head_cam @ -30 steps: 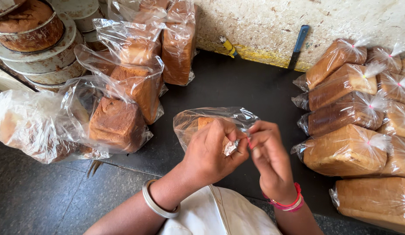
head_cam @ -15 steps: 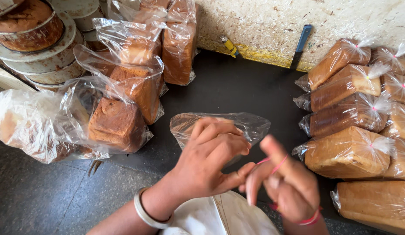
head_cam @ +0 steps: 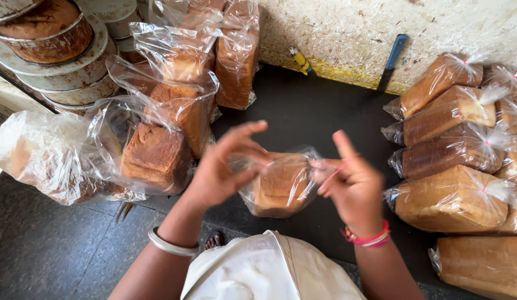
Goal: The person packages loaves of bread by placing them into plastic bags and securing the bags with plastic ties.
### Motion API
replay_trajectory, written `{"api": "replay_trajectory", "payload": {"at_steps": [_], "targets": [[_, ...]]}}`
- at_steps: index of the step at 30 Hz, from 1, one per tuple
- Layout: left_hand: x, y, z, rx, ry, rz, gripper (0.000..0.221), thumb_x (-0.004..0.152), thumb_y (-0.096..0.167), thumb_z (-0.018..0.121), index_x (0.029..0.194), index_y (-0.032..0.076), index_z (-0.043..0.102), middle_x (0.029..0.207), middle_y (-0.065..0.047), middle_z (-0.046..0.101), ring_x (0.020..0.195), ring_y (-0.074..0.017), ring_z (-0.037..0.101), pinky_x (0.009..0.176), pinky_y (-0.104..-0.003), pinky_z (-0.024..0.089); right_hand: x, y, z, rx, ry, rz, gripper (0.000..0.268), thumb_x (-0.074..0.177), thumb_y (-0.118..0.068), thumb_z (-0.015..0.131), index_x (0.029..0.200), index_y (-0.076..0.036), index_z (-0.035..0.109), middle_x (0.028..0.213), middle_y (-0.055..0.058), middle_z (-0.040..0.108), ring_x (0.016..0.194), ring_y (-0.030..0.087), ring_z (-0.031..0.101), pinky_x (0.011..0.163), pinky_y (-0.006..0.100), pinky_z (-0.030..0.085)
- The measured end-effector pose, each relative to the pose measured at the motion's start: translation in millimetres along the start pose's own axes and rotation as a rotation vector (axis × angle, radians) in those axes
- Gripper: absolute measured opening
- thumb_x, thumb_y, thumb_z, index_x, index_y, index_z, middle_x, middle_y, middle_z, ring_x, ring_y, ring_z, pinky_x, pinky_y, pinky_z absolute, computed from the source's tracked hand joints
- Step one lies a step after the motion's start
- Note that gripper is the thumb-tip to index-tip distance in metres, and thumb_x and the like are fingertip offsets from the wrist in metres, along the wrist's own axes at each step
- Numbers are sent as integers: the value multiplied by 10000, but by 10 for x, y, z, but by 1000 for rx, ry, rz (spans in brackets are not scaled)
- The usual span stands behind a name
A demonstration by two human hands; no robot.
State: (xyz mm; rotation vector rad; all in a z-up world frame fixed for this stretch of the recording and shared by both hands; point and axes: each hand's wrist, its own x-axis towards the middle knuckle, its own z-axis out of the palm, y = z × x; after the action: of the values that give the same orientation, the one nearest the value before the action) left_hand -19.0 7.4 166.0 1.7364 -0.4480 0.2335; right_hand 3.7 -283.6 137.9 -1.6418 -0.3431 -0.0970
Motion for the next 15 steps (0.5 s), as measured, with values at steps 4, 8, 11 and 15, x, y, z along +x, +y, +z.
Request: {"api": "replay_trajectory", "payload": {"at_steps": [4,8,11,15], "targets": [[86,-69,-275,-344,186,51,777,849,122,891,1493,14,470,1067,-92,777,1173,-293,723,1125,-430,549,192,-194,-314,302,125,-242,819,929,-158,814,1603,46,394,1251,239,619,808,72,706,631,197,559],[7,-101,-445,-293,51,138,1010,733,241,913,1564,56,370,1446,-94,639,1435,-267,549,1232,-436,402,242,-184,-673,156,-237,-103,902,895,-207,838,1627,71,389,1750,244,235,1030,147,634,739,266,536],[-42,-166,-277,-109,-72,37,1139,612,302,930,1573,71,363,1610,-126,422,1534,-282,361,1214,-471,329,71,-12,-540,-108,-484,-73,960,911,-401,710,1629,64,276,1756,252,-136,1417,282,255,1019,412,407],[39,-256,19,134,-104,47,799,586,206,932,1316,116,620,1517,-156,517,1446,-339,417,1181,-484,337,22,133,-215,102,-522,-141,1141,932,-476,757,1636,-34,-25,1717,240,-206,1609,292,15,1243,444,189]]}}
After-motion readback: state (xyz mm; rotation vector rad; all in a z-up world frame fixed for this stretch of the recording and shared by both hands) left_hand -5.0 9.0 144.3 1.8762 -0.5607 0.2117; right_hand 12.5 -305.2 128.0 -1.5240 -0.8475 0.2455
